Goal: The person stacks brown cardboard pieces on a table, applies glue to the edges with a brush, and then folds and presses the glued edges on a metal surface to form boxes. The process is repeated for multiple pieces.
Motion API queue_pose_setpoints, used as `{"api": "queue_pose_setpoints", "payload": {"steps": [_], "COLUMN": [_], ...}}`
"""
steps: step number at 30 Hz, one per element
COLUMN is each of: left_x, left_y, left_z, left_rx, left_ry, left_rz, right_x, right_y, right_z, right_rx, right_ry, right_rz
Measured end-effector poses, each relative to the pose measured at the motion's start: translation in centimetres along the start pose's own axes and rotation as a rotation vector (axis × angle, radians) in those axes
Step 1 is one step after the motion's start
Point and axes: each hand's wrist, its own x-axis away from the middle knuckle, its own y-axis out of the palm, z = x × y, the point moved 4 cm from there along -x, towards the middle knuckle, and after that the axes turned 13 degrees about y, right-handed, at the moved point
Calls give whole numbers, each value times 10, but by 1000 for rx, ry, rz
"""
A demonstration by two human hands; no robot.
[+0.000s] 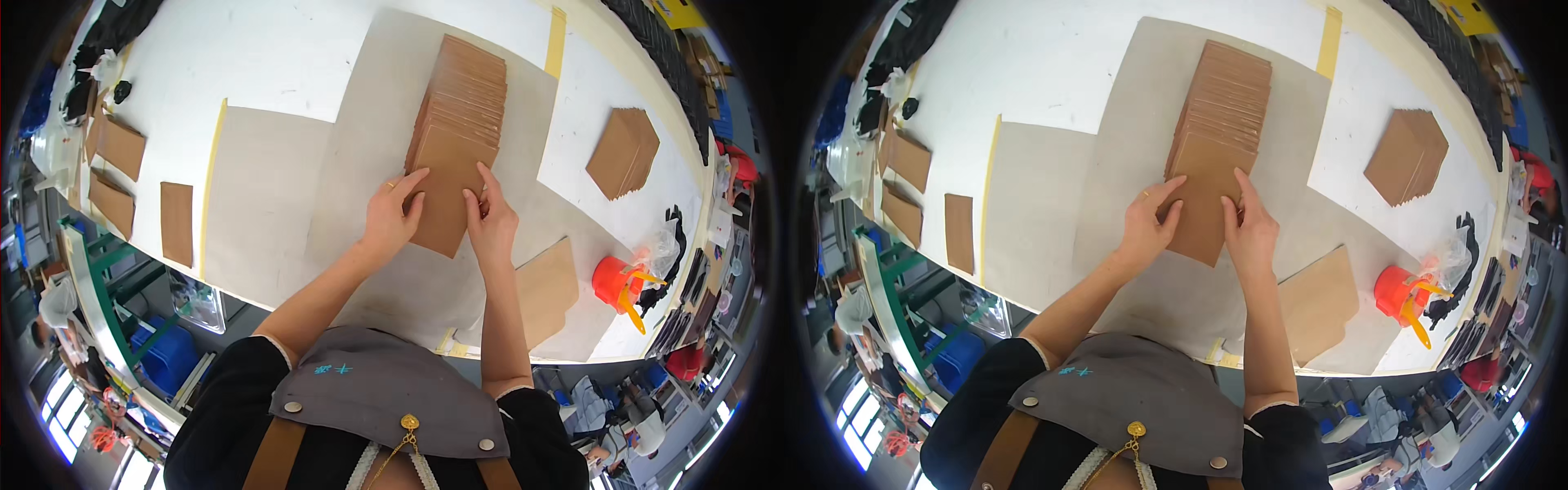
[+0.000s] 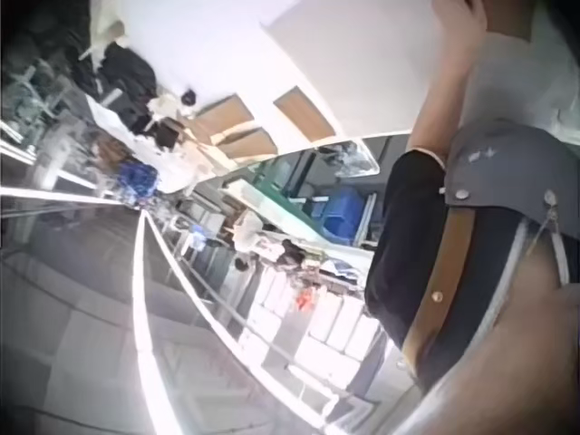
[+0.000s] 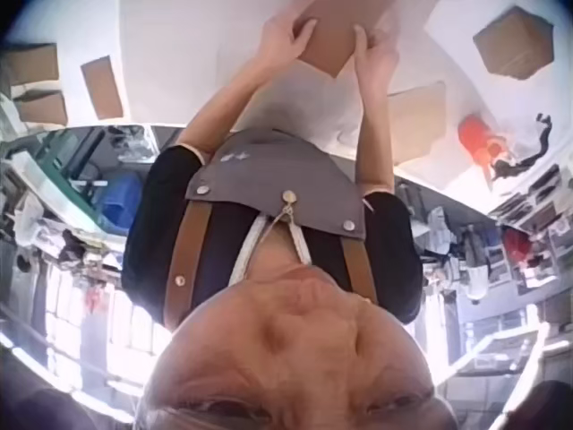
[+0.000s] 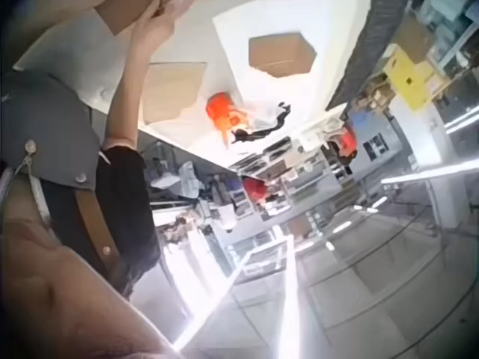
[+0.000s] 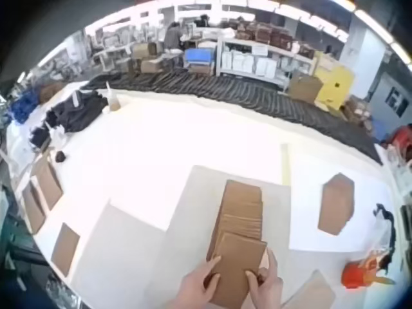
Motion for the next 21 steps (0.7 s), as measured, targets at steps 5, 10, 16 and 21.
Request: {"api": "queue_pose_setpoints", "payload": {"steps": [5, 10, 16, 21], "left_x": [-3, -1, 1, 1], "left_y": [5, 5, 8, 14], "left_z": [-2, -3, -4, 7], "left_rx": [29, 26, -93, -331], "left_ry": [4, -6, -47, 118], "left_rz": [62, 57, 2, -27], "right_x": [-4, -3, -5, -29], "right_y": [1, 3, 6, -36], "right_z": [2, 3, -1, 36], "right_rx": [14, 27, 16, -46], "right_ry": [-27, -33, -78, 39], "right_rz": [19, 30, 30, 172]}}
